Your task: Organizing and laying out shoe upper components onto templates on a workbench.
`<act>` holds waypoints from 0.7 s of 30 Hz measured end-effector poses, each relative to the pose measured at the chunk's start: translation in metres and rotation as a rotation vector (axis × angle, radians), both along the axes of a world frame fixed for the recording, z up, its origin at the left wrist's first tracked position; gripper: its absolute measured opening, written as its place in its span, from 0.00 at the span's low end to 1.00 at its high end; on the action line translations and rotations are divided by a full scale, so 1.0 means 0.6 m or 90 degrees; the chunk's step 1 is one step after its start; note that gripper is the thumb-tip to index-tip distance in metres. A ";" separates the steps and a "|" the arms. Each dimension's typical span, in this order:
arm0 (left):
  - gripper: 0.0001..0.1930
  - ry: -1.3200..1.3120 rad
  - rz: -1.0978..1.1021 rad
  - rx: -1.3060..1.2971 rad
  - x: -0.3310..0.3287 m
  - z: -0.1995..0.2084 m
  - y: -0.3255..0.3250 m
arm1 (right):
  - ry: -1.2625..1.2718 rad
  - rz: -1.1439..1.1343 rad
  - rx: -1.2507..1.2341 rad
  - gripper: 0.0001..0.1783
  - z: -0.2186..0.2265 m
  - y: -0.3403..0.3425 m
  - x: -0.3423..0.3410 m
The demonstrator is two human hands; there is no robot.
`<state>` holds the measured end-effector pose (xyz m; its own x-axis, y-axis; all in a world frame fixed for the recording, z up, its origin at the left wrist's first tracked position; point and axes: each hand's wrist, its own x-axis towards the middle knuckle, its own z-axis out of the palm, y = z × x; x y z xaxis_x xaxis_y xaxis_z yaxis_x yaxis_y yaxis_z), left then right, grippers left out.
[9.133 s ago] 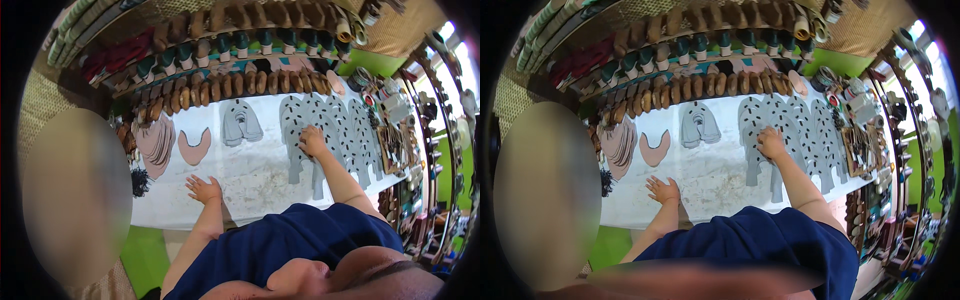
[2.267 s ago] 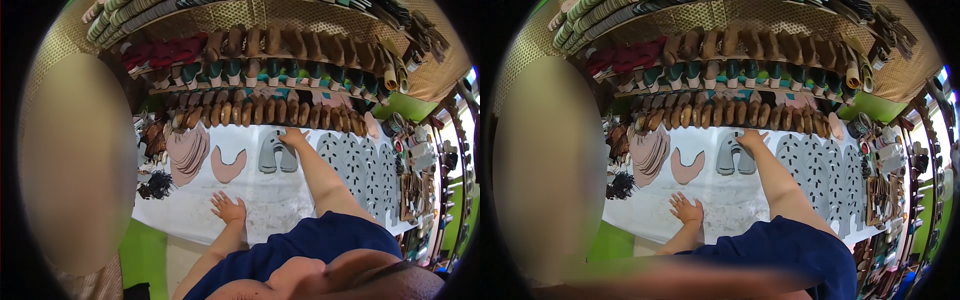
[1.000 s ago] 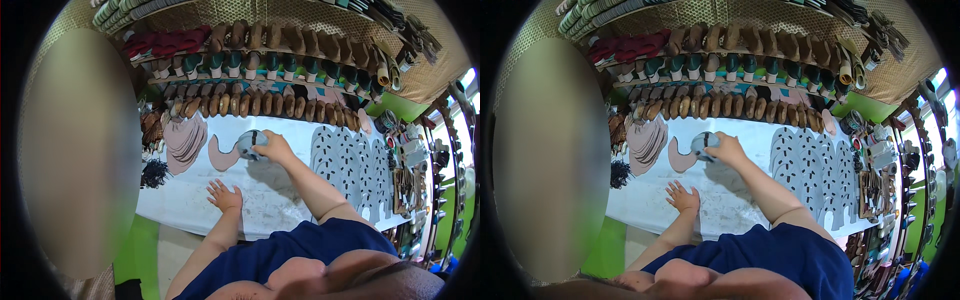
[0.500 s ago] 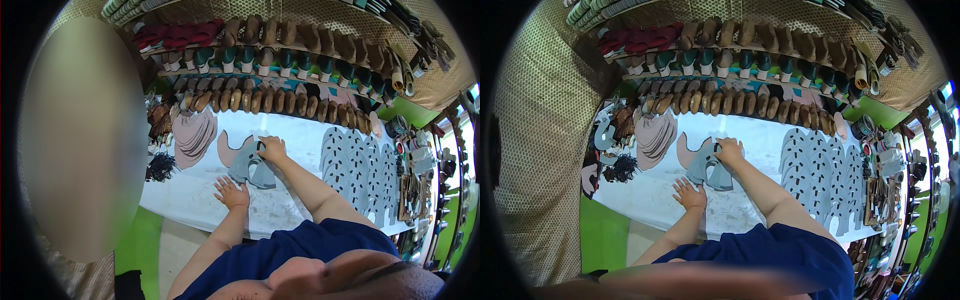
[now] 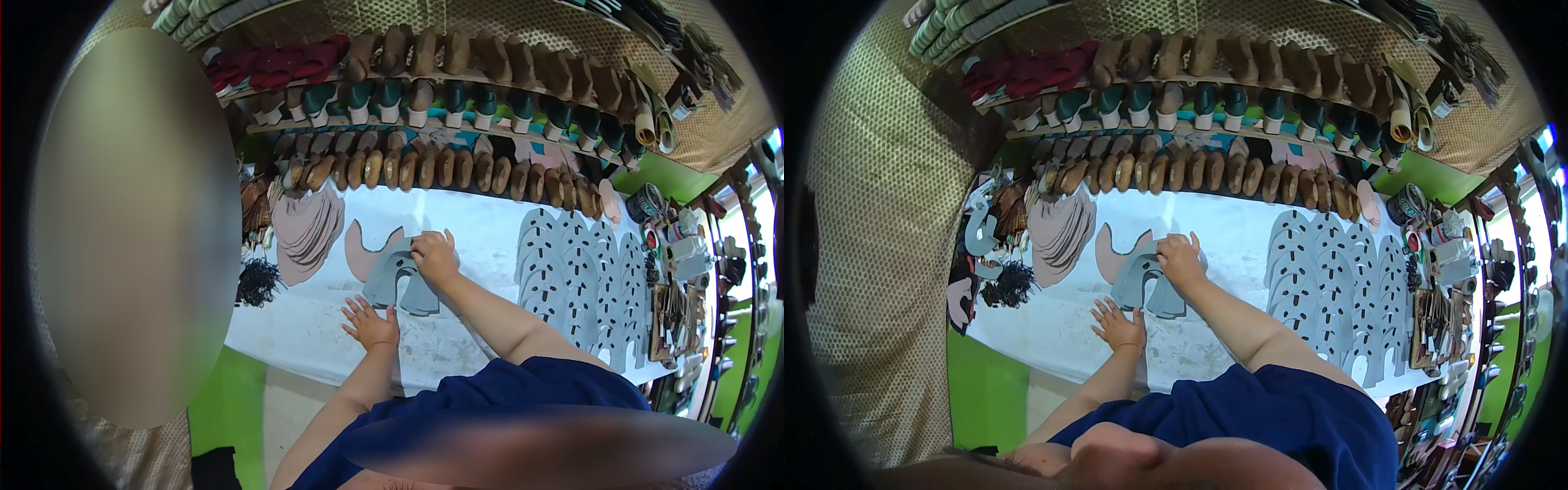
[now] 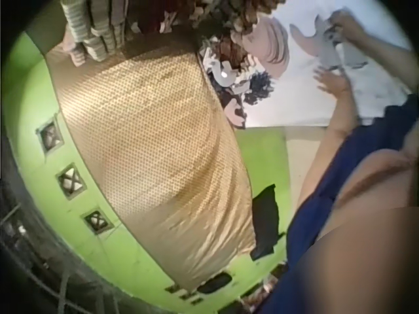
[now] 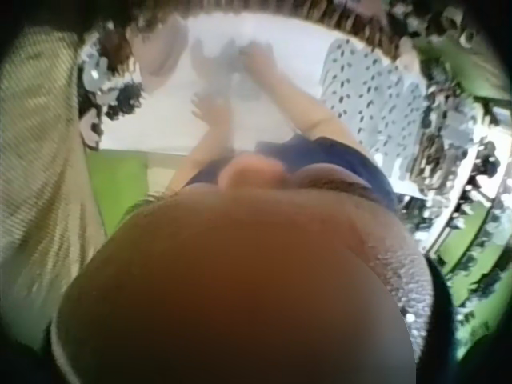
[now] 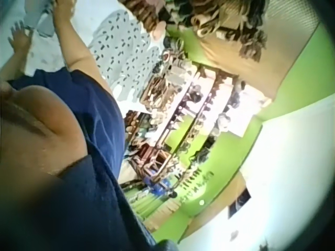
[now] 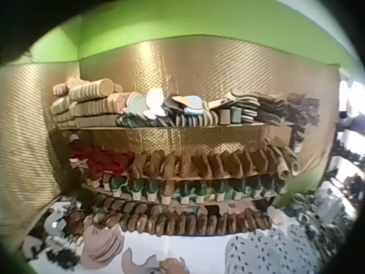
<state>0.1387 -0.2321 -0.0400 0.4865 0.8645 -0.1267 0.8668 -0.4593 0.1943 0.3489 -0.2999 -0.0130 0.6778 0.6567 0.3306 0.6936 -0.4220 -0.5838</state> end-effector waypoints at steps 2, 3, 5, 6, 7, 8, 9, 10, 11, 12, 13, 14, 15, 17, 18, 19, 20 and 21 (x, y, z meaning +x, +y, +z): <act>0.48 0.001 -0.004 0.002 0.003 0.003 -0.001 | -0.012 -0.012 0.052 0.10 0.001 -0.011 0.001; 0.47 0.013 0.000 -0.004 0.003 0.004 -0.003 | 0.010 0.015 0.044 0.09 0.015 -0.024 -0.002; 0.46 0.026 -0.001 -0.008 0.003 0.006 -0.005 | 0.033 0.036 0.038 0.08 0.051 -0.054 -0.003; 0.46 0.026 0.003 -0.004 0.002 0.005 -0.005 | 0.051 0.068 0.062 0.07 0.073 -0.074 -0.002; 0.45 0.026 0.008 0.000 0.001 0.004 -0.005 | 0.070 0.099 0.085 0.07 0.094 -0.094 -0.001; 0.45 0.027 0.001 0.000 0.006 0.011 -0.006 | 0.070 0.092 0.085 0.07 0.115 -0.120 0.005; 0.45 0.030 0.001 -0.007 0.012 0.020 -0.007 | 0.097 0.117 0.104 0.06 0.135 -0.148 0.012; 0.45 0.035 0.008 -0.012 0.010 0.026 -0.008 | 0.125 0.148 0.125 0.07 0.151 -0.172 0.016; 0.45 0.036 0.004 -0.013 0.011 0.027 -0.009 | 0.115 0.158 0.106 0.06 0.164 -0.197 0.025; 0.45 0.037 0.007 -0.010 0.011 0.026 -0.008 | 0.117 0.157 0.106 0.06 0.179 -0.215 0.032; 0.45 0.038 0.010 -0.007 0.009 0.025 -0.007 | 0.132 0.143 0.109 0.06 0.194 -0.229 0.040; 0.45 0.041 0.011 -0.005 0.007 0.024 -0.006 | 0.147 0.128 0.114 0.06 0.200 -0.241 0.052; 0.44 0.041 0.011 -0.002 0.009 0.023 -0.007 | 0.147 0.125 0.114 0.06 0.198 -0.250 0.073; 0.44 0.042 0.015 0.002 0.009 0.021 -0.007 | 0.105 0.047 -0.012 0.05 0.178 -0.255 0.130; 0.44 0.042 0.019 0.003 0.009 0.020 -0.007 | 0.106 0.048 -0.011 0.05 0.162 -0.254 0.166; 0.44 0.041 0.020 0.003 0.011 0.019 -0.008 | 0.087 0.024 -0.070 0.06 0.141 -0.253 0.205; 0.44 0.041 0.018 0.004 0.012 0.019 -0.009 | 0.068 0.002 -0.128 0.07 0.117 -0.253 0.240; 0.44 0.043 0.015 0.002 0.013 0.019 -0.009 | 0.067 0.001 -0.127 0.07 0.085 -0.252 0.272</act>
